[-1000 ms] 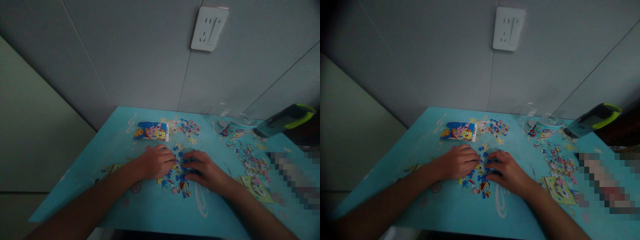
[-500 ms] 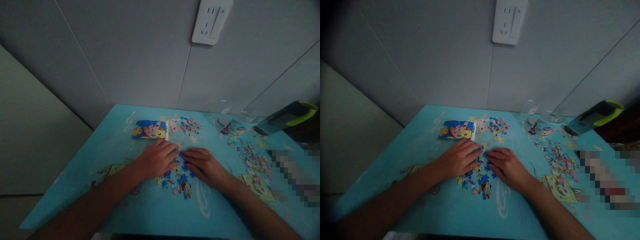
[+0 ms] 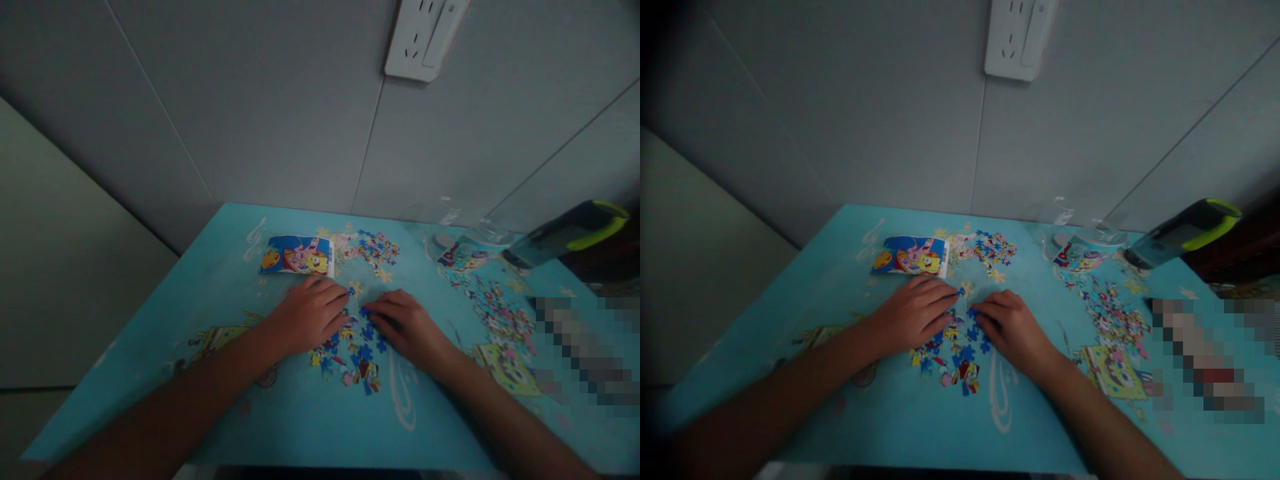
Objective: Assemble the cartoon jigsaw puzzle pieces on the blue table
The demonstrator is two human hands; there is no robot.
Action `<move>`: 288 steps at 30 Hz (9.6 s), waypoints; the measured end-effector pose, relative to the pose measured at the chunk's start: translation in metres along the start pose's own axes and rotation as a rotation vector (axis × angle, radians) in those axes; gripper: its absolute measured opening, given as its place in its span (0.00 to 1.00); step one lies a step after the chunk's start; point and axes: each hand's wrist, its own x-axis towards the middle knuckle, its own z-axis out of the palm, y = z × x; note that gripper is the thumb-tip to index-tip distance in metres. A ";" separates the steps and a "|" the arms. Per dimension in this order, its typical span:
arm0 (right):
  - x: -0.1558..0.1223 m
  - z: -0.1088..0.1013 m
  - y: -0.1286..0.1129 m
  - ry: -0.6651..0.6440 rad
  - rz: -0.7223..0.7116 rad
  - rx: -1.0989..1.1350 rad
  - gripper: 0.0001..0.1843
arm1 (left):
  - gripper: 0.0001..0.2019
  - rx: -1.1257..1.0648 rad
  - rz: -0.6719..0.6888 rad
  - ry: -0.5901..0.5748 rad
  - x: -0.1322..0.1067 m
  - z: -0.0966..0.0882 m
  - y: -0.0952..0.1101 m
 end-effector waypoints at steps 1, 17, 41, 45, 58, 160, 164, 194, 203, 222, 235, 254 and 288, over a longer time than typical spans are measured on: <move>0.001 0.001 0.000 -0.007 0.019 0.010 0.13 | 0.16 -0.006 0.001 -0.003 0.000 0.000 0.001; 0.010 0.002 -0.007 0.059 0.298 0.146 0.05 | 0.15 -0.016 0.025 -0.007 0.000 0.001 0.004; 0.018 0.013 -0.009 0.088 0.236 0.041 0.04 | 0.16 -0.054 0.012 -0.059 -0.003 -0.002 0.012; 0.015 0.009 -0.009 0.075 0.208 0.033 0.08 | 0.16 -0.046 -0.006 -0.033 -0.005 -0.003 0.006; 0.011 0.008 -0.007 0.060 0.169 -0.049 0.09 | 0.16 -0.041 0.062 -0.066 -0.003 -0.002 0.002; -0.011 -0.045 0.021 -0.107 0.264 0.166 0.14 | 0.12 0.285 0.043 0.022 -0.016 -0.029 -0.057; -0.014 -0.055 0.023 -0.245 0.295 0.229 0.10 | 0.12 0.288 0.054 0.029 -0.017 -0.028 -0.059; -0.010 -0.037 -0.013 -0.306 0.003 0.323 0.10 | 0.13 0.295 0.051 -0.009 -0.015 -0.027 -0.054; -0.010 -0.023 -0.022 -0.364 -0.072 0.246 0.14 | 0.14 0.288 0.042 -0.014 -0.014 -0.030 -0.051; -0.013 -0.040 -0.015 -0.363 0.235 0.446 0.12 | 0.14 0.295 0.076 -0.020 -0.014 -0.028 -0.051; -0.014 -0.041 -0.014 -0.444 0.243 0.415 0.08 | 0.14 0.266 0.070 -0.040 -0.014 -0.028 -0.052; -0.014 -0.044 -0.018 -0.476 0.132 0.312 0.04 | 0.13 0.244 0.073 -0.030 -0.015 -0.028 -0.052; -0.007 -0.044 0.025 0.124 0.607 0.335 0.17 | 0.13 0.185 0.087 -0.042 -0.018 -0.023 -0.052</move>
